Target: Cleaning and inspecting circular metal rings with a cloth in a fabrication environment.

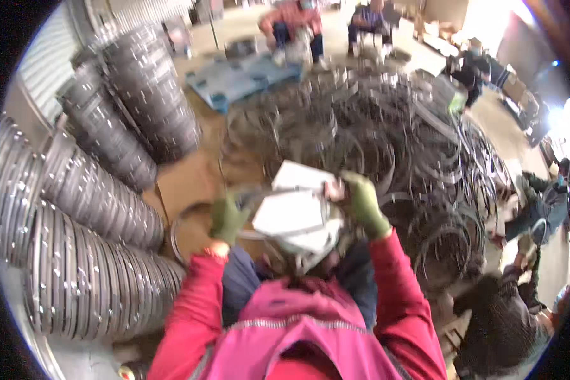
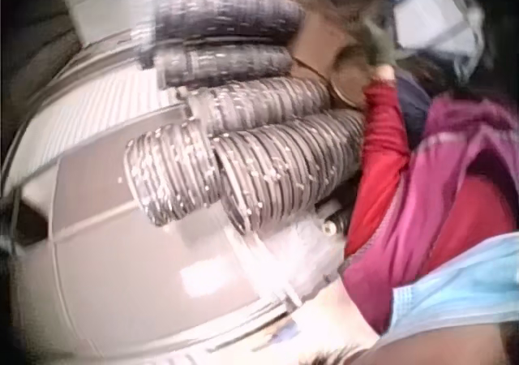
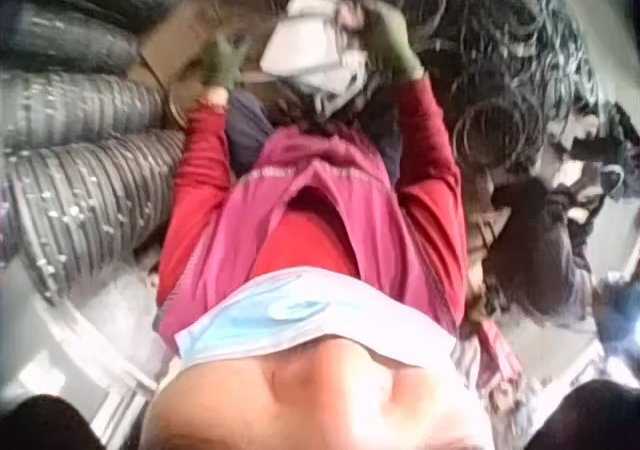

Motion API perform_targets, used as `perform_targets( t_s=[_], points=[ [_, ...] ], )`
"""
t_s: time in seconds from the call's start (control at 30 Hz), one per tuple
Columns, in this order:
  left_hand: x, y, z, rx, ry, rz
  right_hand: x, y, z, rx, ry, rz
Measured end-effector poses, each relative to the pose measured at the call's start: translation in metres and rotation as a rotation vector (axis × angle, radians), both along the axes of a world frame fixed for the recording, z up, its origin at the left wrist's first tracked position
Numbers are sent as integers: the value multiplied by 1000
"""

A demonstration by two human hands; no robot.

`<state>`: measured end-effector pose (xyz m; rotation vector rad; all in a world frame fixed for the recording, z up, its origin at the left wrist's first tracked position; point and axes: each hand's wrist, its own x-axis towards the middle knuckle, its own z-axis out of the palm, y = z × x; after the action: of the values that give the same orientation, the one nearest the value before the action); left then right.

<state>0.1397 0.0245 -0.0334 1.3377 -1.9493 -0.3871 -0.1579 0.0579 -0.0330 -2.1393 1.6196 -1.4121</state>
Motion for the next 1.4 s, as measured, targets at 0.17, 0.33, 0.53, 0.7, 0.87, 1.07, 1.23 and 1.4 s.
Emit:
perform_targets(
  t_s=[0.17, 0.33, 0.53, 0.7, 0.87, 1.07, 1.23, 1.4],
  points=[
    [-8, -10, 7, -59, 130, -216, 4, 8, 41, 270, 259, -119],
    [-44, -12, 54, -342, -203, -307, 20, -4, 46, 152, 469, -102],
    [-66, -17, 34, -120, -203, -264, 69, -5, 55, 196, 732, -147],
    [-45, -23, 21, -109, -126, -286, 60, -10, 52, 261, 568, -83],
    [-1, -44, 5, -27, -1, -261, -27, -8, -37, 206, -175, 88],
    [-52, -20, 30, -114, -257, -217, 45, -4, 43, 177, 429, -61],
    [-29, -16, 26, -38, -188, -226, 30, 3, 26, 123, 333, -62],
    [-3, -29, 14, 22, -126, -197, -11, 18, -12, 266, 76, -69]
  ],
)
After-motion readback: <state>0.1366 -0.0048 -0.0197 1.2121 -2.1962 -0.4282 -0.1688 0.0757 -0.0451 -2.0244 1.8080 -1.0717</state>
